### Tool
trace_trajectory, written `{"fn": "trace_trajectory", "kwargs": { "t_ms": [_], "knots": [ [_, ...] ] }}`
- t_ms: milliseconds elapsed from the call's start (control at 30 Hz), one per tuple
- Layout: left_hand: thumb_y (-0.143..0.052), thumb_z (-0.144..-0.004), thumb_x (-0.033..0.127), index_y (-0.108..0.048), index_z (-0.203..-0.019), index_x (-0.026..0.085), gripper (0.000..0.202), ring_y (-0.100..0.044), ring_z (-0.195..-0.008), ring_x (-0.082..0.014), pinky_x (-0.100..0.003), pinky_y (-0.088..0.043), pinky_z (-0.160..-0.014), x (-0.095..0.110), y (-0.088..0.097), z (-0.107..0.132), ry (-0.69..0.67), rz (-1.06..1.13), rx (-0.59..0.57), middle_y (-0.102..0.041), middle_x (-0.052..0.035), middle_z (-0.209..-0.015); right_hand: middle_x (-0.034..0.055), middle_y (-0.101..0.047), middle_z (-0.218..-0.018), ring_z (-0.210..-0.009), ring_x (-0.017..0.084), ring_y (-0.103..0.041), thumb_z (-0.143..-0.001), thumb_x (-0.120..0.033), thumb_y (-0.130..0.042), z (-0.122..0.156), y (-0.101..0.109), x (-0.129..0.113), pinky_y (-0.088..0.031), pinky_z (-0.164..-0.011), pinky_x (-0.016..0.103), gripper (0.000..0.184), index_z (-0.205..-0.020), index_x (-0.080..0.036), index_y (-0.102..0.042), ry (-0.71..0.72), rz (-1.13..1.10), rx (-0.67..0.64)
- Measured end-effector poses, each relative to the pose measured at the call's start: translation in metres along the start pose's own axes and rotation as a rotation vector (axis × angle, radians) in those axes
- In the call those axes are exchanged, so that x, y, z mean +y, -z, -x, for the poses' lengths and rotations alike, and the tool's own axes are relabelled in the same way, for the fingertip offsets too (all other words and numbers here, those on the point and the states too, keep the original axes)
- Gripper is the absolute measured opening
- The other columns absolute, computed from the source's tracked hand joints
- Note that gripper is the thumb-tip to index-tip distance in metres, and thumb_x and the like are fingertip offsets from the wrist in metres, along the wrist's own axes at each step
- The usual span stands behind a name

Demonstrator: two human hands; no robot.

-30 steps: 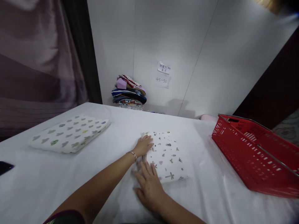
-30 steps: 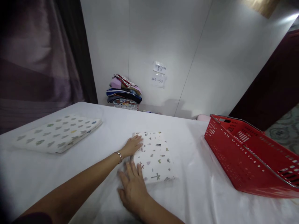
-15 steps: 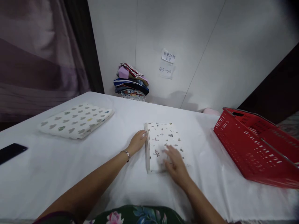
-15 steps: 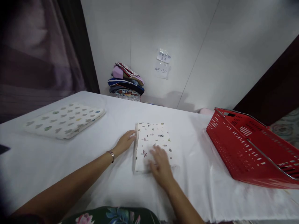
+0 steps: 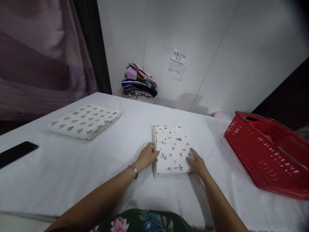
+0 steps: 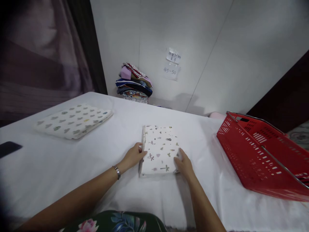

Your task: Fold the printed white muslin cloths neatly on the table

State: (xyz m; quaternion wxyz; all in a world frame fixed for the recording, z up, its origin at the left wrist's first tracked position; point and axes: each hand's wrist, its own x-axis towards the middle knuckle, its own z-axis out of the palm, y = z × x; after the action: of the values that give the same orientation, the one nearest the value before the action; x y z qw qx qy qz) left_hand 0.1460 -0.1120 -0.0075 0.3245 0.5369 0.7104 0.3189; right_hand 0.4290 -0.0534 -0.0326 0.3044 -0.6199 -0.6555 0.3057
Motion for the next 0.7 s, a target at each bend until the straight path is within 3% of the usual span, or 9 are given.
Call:
{"fn": "trace_trajectory", "kwargs": {
  "t_ms": [100,200,367,533,633,700],
  "knots": [
    [-0.054,-0.078,0.036,-0.045,-0.117,0.018,0.045,-0.059,-0.077,-0.0181,-0.027,-0.040,-0.064,-0.004,-0.003,-0.001,0.002,0.019,0.007,-0.063,-0.0040,-0.087,0.0088,-0.059,-0.122,-0.109,0.028,-0.056,-0.073,-0.036,-0.058,0.002,0.002,0.002,-0.045,-0.094,0.043,0.064,-0.133,-0.019,-0.044,0.017,-0.045,-0.021],
    [-0.056,-0.076,0.037,-0.045,-0.117,0.018,0.046,-0.059,-0.075,-0.0168,-0.026,-0.040,-0.062,-0.008,-0.006,-0.003,0.017,0.063,-0.005,-0.062,-0.0043,-0.089,0.0093,-0.059,-0.121,-0.110,0.028,-0.056,-0.075,-0.036,-0.057,0.005,0.006,0.004,-0.045,-0.093,0.043,0.062,-0.133,-0.019,-0.044,0.048,0.051,-0.009],
    [-0.058,-0.075,0.035,-0.045,-0.115,0.018,0.046,-0.059,-0.070,-0.0155,-0.024,-0.040,-0.057,-0.009,-0.008,-0.005,0.050,0.100,-0.014,-0.062,-0.0026,-0.084,0.0126,-0.046,-0.135,-0.126,0.029,-0.040,-0.078,-0.032,-0.053,0.009,-0.003,-0.022,-0.033,-0.104,0.046,0.054,-0.130,-0.017,-0.049,0.351,0.339,0.069],
    [-0.059,-0.074,0.032,-0.046,-0.109,0.018,0.040,-0.059,-0.066,-0.0142,-0.023,-0.040,-0.056,-0.010,-0.010,-0.007,0.044,0.102,0.024,-0.062,-0.0017,-0.081,0.0100,-0.041,-0.140,-0.132,0.025,-0.031,-0.086,-0.033,-0.045,0.022,-0.050,-0.071,-0.028,-0.107,0.046,0.050,-0.133,-0.017,-0.045,0.591,0.319,-0.185],
    [-0.060,-0.073,0.033,-0.048,-0.105,0.018,0.038,-0.058,-0.064,-0.0134,-0.023,-0.041,-0.056,-0.012,-0.009,-0.008,0.048,0.128,0.037,-0.062,-0.0015,-0.079,0.0100,-0.036,-0.143,-0.135,0.026,-0.025,-0.088,-0.031,-0.043,0.034,-0.073,-0.088,-0.020,-0.108,0.051,0.048,-0.135,-0.018,-0.043,0.623,0.397,-0.351],
    [-0.058,-0.074,0.034,-0.049,-0.102,0.018,0.033,-0.058,-0.061,-0.0128,-0.023,-0.041,-0.053,-0.013,-0.008,-0.008,0.074,0.183,0.009,-0.062,-0.0014,-0.078,0.0097,-0.034,-0.144,-0.136,0.026,-0.023,-0.090,-0.031,-0.040,0.038,-0.077,-0.093,-0.017,-0.109,0.051,0.047,-0.135,-0.018,-0.042,0.605,0.427,-0.407]
  ]
}}
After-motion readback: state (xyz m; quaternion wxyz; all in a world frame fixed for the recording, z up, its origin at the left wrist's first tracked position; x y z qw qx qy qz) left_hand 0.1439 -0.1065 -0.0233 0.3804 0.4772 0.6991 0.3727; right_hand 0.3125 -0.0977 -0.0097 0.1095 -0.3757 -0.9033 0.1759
